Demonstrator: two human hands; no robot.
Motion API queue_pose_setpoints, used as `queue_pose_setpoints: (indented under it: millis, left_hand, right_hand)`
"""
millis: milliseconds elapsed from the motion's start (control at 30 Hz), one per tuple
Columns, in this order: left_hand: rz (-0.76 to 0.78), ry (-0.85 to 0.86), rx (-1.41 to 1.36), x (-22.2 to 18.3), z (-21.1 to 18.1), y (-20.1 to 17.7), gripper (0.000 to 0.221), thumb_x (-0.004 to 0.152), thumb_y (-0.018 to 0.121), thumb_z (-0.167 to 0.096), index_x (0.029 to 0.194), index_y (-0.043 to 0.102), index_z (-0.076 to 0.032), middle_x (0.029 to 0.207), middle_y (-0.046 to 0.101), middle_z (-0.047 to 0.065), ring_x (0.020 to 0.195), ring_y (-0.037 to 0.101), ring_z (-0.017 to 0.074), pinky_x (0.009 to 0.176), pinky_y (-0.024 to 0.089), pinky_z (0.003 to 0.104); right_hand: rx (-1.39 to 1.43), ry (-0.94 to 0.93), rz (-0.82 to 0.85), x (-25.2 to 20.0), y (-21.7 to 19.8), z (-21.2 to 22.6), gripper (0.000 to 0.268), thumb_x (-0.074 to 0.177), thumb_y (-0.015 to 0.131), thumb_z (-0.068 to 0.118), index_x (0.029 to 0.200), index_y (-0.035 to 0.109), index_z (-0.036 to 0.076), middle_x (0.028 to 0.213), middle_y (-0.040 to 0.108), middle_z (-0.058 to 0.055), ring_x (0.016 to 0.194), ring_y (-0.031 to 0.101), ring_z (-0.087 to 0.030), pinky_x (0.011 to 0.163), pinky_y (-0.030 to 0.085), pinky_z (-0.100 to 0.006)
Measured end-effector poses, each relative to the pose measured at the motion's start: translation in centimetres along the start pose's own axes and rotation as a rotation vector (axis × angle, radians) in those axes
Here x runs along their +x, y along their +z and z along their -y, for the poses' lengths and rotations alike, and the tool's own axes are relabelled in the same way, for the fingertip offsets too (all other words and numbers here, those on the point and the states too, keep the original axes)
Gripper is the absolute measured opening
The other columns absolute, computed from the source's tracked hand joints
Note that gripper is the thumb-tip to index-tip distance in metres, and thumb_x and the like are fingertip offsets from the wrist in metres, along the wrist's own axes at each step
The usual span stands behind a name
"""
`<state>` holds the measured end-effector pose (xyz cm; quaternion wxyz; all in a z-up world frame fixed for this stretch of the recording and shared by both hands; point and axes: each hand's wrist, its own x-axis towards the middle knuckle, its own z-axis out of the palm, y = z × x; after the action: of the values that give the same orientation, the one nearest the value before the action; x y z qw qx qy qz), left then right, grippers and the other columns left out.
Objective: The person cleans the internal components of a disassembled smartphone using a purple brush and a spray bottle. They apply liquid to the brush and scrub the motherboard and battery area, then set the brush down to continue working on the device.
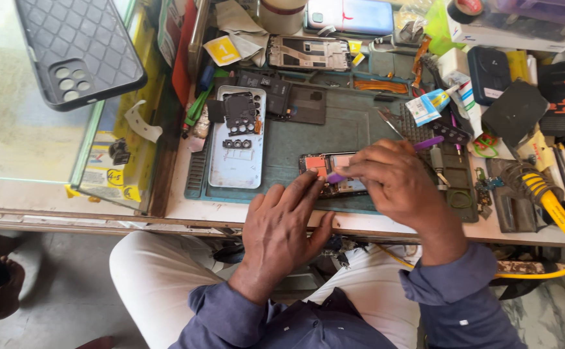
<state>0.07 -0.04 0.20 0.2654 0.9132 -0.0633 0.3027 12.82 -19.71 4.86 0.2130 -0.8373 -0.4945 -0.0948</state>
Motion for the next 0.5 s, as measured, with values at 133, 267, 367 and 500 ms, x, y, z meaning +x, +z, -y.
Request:
queue_pose_setpoints:
  millis: [133, 267, 367, 500]
  left_hand:
    - [0.004, 0.002, -0.010, 0.0, 0.0, 0.0, 0.051, 0.086, 0.075, -0.036, 0.126, 0.071, -0.006, 0.129, 0.067, 0.005, 0.087, 0.061, 0.0216, 0.073, 0.047, 0.037]
    - [0.009, 0.002, -0.008, 0.0, 0.0, 0.0, 0.051, 0.086, 0.075, -0.036, 0.127, 0.071, -0.006, 0.129, 0.067, 0.005, 0.087, 0.061, 0.0215, 0.073, 0.047, 0.037]
    - [0.005, 0.009, -0.005, 0.0, 0.1, -0.1, 0.051, 0.086, 0.075, -0.036, 0.126, 0.071, -0.005, 0.130, 0.067, 0.005, 0.088, 0.062, 0.0217, 0.073, 0.047, 0.037]
    - [0.014, 0.008, -0.002, -0.1, 0.1, 0.0, 0.051, 0.087, 0.075, -0.036, 0.127, 0.071, -0.005, 0.129, 0.066, 0.005, 0.087, 0.061, 0.0217, 0.073, 0.047, 0.037]
  right_hand:
    - [0.098, 0.008, 0.056, 0.1, -0.1, -0.6, 0.026, 0.081, 0.070, -0.002, 0.102, 0.076, 0.014, 0.102, 0.073, -0.002, 0.101, 0.065, -0.022, 0.093, 0.043, -0.039]
    - [0.068, -0.026, 0.049, 0.2, -0.1, -1.1, 0.030, 0.079, 0.070, -0.004, 0.100, 0.077, 0.017, 0.099, 0.072, -0.001, 0.105, 0.064, -0.021, 0.107, 0.038, -0.042]
    - [0.049, -0.071, 0.067, 0.7, 0.0, -1.2, 0.032, 0.078, 0.069, -0.004, 0.098, 0.078, 0.019, 0.098, 0.072, 0.003, 0.108, 0.064, -0.020, 0.116, 0.033, -0.044]
    - [-0.041, -0.149, 0.022, 1.3, 0.0, -1.5, 0.033, 0.081, 0.070, -0.004, 0.098, 0.079, 0.023, 0.098, 0.072, 0.006, 0.110, 0.064, -0.016, 0.122, 0.025, -0.048]
